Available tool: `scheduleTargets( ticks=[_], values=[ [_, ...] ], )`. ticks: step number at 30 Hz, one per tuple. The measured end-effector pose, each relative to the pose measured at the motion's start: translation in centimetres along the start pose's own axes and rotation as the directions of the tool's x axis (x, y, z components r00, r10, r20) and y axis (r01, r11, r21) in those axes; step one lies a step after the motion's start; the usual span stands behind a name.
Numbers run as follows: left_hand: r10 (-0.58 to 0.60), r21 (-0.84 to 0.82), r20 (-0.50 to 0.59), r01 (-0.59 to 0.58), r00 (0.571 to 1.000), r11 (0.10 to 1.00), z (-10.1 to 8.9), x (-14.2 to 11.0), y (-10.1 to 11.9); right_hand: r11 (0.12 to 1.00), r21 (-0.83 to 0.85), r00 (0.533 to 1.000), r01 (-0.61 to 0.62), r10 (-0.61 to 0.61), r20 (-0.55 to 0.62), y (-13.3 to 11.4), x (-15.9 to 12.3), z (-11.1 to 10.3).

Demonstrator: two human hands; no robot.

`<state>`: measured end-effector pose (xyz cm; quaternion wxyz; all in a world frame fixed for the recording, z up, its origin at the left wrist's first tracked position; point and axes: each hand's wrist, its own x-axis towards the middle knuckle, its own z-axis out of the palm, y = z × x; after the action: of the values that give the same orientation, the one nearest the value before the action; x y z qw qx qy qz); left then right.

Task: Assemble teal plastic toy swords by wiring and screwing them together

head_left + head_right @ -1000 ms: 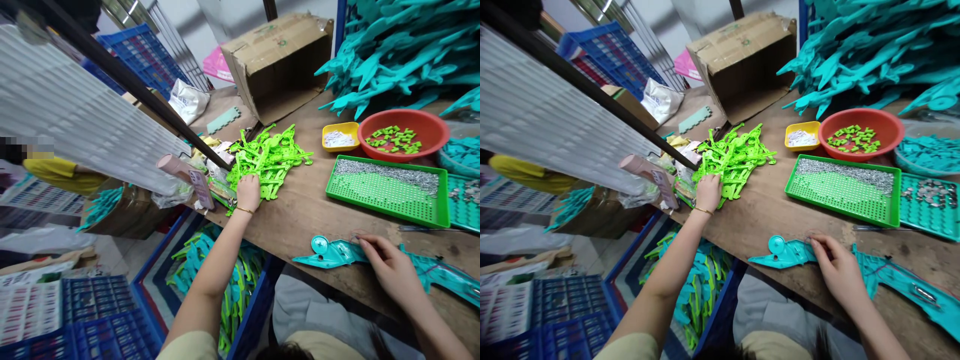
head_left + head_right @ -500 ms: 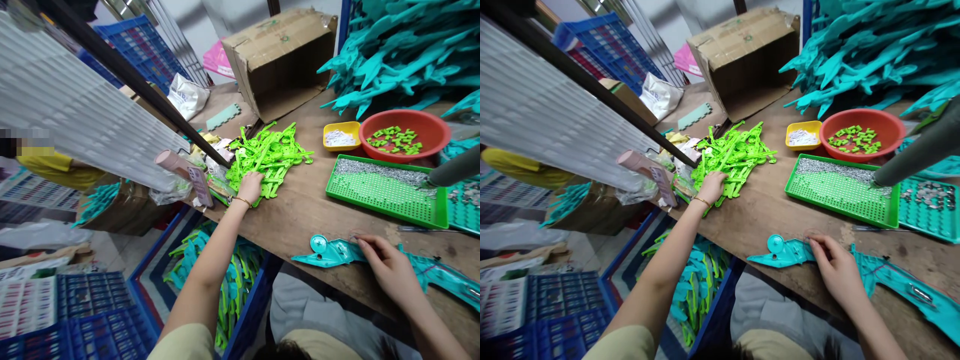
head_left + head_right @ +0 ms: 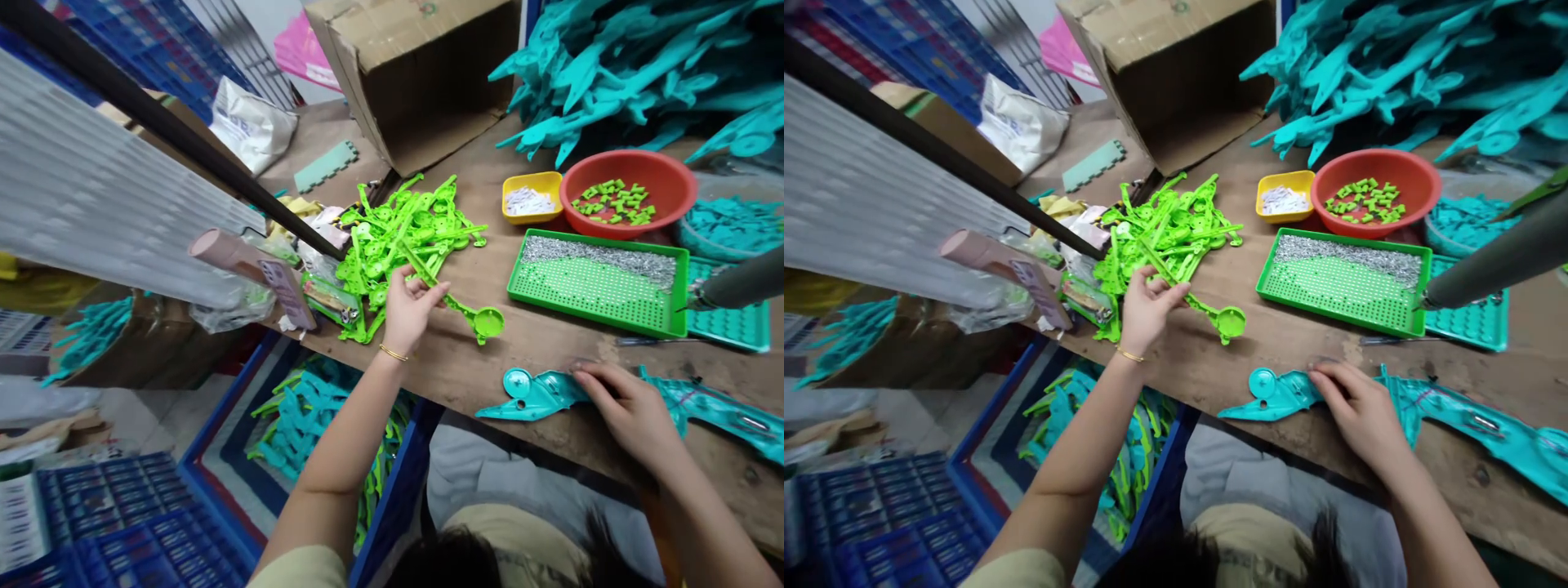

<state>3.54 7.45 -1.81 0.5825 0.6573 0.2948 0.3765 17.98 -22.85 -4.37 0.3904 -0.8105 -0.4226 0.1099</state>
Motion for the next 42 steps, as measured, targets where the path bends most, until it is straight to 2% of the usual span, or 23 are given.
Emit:
scheduleTargets(
  ticks=[2,3,4,5,6,7,8,10,11,12,14,16,19,21,24,26,31,33,36,39,41,42],
  values=[
    [-0.174,0.058,-0.045,0.177,0.984,0.983,0.5,-1.5,-2.1,0.999,0.034,1.0,-0.003,0.004,-0.031,-0.2,0.0,0.1],
    [-0.176,0.167,-0.111,0.193,0.978,0.967,0.6,-2.3,-2.8,0.999,0.052,0.999,-0.006,0.008,-0.044,-0.2,0.0,0.2],
    [-0.107,0.313,-0.172,0.158,0.979,0.937,0.6,-3.2,-3.3,0.997,0.071,0.998,-0.01,0.014,-0.054,-0.2,0.0,0.3],
    [0.016,0.469,-0.183,0.072,0.983,0.88,0.7,-4.0,-3.6,0.996,0.09,0.998,-0.017,0.023,-0.062,-0.2,0.0,0.3],
    [0.15,0.599,-0.118,-0.05,0.982,0.799,0.8,-4.8,-3.6,0.994,0.107,0.997,-0.025,0.032,-0.068,-0.2,0.0,0.4],
    [0.245,0.674,0.016,-0.191,0.969,0.713,1.1,-5.4,-3.5,0.992,0.122,0.997,-0.031,0.04,-0.069,-0.2,0.0,0.4],
    [0.285,0.691,0.182,-0.329,0.941,0.644,1.5,-5.8,-3.3,0.991,0.133,0.997,-0.036,0.045,-0.07,-0.2,0.0,0.5],
    [0.247,0.628,0.473,-0.52,0.846,0.578,2.6,-6.1,-2.9,0.989,0.145,0.996,-0.043,0.054,-0.07,-0.3,0.0,0.5],
    [0.208,0.6,0.559,-0.565,0.803,0.566,3.2,-6.0,-2.7,0.988,0.148,0.996,-0.048,0.059,-0.069,-0.4,0.0,0.5],
    [0.179,0.59,0.604,-0.586,0.777,0.555,3.8,-6.0,-2.6,0.987,0.151,0.995,-0.056,0.067,-0.072,-0.5,0.0,0.4],
    [0.174,0.596,0.614,-0.597,0.77,0.538,4.7,-6.0,-2.2,0.979,0.181,0.991,-0.093,0.109,-0.077,-0.7,0.1,0.1],
    [0.218,0.582,0.597,-0.604,0.772,0.544,5.2,-6.6,-1.6,0.96,0.238,0.983,-0.148,0.169,-0.069,-0.9,0.2,-0.3],
    [0.226,0.5,0.655,-0.637,0.722,0.587,5.6,-8.5,-0.4,0.941,0.274,0.977,-0.196,0.212,-0.031,-1.0,0.4,-0.7],
    [0.181,0.47,0.701,-0.638,0.689,0.609,5.7,-9.8,0.2,0.95,0.252,0.98,-0.184,0.196,-0.023,-0.9,0.5,-0.7],
    [0.143,0.483,0.704,-0.617,0.695,0.622,5.8,-11.0,0.4,0.961,0.233,0.987,-0.149,0.16,-0.027,-0.6,0.5,-0.4],
    [0.134,0.474,0.713,-0.614,0.688,0.631,5.6,-11.3,0.2,0.962,0.233,0.988,-0.141,0.153,-0.036,-0.4,0.4,-0.2],
    [0.082,0.425,0.77,-0.605,0.633,0.673,4.8,-11.0,-0.6,0.968,0.213,0.989,-0.135,0.144,-0.028,0.1,0.4,0.2],
    [0.075,0.426,0.755,-0.575,0.651,0.698,4.7,-11.2,-0.9,0.976,0.181,0.992,-0.12,0.126,-0.022,0.3,0.4,0.2],
    [0.083,0.47,0.669,-0.507,0.738,0.722,5.0,-11.8,-1.2,0.983,0.127,0.99,-0.13,0.135,-0.029,-0.3,0.6,-0.3],
    [0.108,0.434,0.633,-0.466,0.767,0.771,5.4,-12.5,-1.2,0.978,0.145,0.981,-0.153,0.167,-0.095,-2.3,1.0,-0.8],
    [0.168,0.366,0.568,-0.43,0.805,0.825,5.3,-12.8,-1.0,0.99,0.12,0.992,-0.08,0.091,-0.086,-4.4,1.3,-0.8],
    [0.195,0.328,0.511,-0.4,0.837,0.856,5.1,-12.8,-0.8,0.996,0.083,0.999,-0.017,0.02,-0.038,-5.4,1.5,-0.5]
  ],
)
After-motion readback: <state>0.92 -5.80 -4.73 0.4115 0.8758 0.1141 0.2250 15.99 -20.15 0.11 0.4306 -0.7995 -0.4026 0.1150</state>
